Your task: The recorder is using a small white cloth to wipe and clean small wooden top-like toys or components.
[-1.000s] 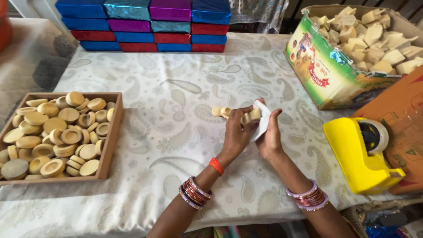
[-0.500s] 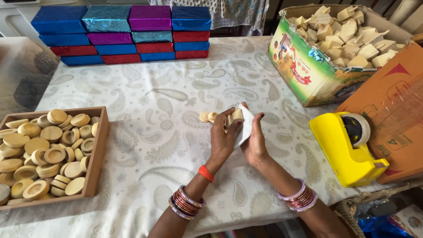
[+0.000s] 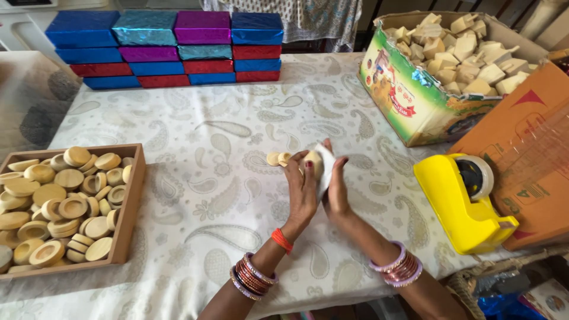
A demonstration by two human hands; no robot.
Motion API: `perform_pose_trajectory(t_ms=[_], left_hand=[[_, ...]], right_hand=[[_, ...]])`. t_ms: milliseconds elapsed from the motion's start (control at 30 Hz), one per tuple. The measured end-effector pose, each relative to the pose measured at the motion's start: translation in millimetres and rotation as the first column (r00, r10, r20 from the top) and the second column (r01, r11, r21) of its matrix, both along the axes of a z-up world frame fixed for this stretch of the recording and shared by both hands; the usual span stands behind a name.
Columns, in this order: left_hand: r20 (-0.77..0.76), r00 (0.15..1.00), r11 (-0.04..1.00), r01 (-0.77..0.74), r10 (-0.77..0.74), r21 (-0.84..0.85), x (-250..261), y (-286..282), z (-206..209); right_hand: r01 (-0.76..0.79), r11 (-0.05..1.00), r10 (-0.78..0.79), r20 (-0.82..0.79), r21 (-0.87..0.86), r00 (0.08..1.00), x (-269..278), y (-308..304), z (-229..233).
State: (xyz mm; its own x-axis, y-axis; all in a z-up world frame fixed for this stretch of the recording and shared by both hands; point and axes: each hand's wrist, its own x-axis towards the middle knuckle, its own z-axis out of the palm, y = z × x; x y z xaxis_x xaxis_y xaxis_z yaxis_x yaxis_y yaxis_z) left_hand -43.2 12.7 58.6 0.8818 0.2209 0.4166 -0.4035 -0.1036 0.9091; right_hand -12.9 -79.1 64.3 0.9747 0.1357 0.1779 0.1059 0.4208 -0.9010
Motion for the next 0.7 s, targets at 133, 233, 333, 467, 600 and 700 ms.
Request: perform_pose_trajectory(t_ms=[133, 233, 333, 467, 600, 700], left_hand=[[-0.026, 1.000, 0.991, -0.019, 0.015, -0.133, -3, 4, 18], [-0.276, 0.935, 0.920, 0.109, -0.223, -0.376, -12, -10, 23], [-0.125, 0.970, 0.977, 0.212, -0.210, 0.000, -38, -22, 22], [-0.031, 0.979, 0.959, 0.205, -0.202, 0.196, -42, -21, 26], [-0.028, 0.998, 0.991, 0.058, -0.055, 0.123, -17, -11, 13], [-0.021, 0.999, 0.997, -0.027, 0.029, 0.071, -11, -7, 12]], right_hand=[[-0.068, 0.991, 0.079, 0.092, -0.117, 0.993, -10, 8, 2], [-0.069, 0.997, 0.070, 0.045, -0.023, 0.997, 11, -16, 3], [0.013, 0.999, -0.011, -0.044, 0.052, 0.999, 23, -39, 9], [0.024, 0.996, -0.010, -0.170, 0.084, 0.985, 14, -37, 16], [0.009, 1.000, -0.009, -0.013, -0.009, 1.000, -3, -10, 12], [-0.007, 0.996, 0.015, 0.091, -0.094, 0.996, -11, 0, 12]])
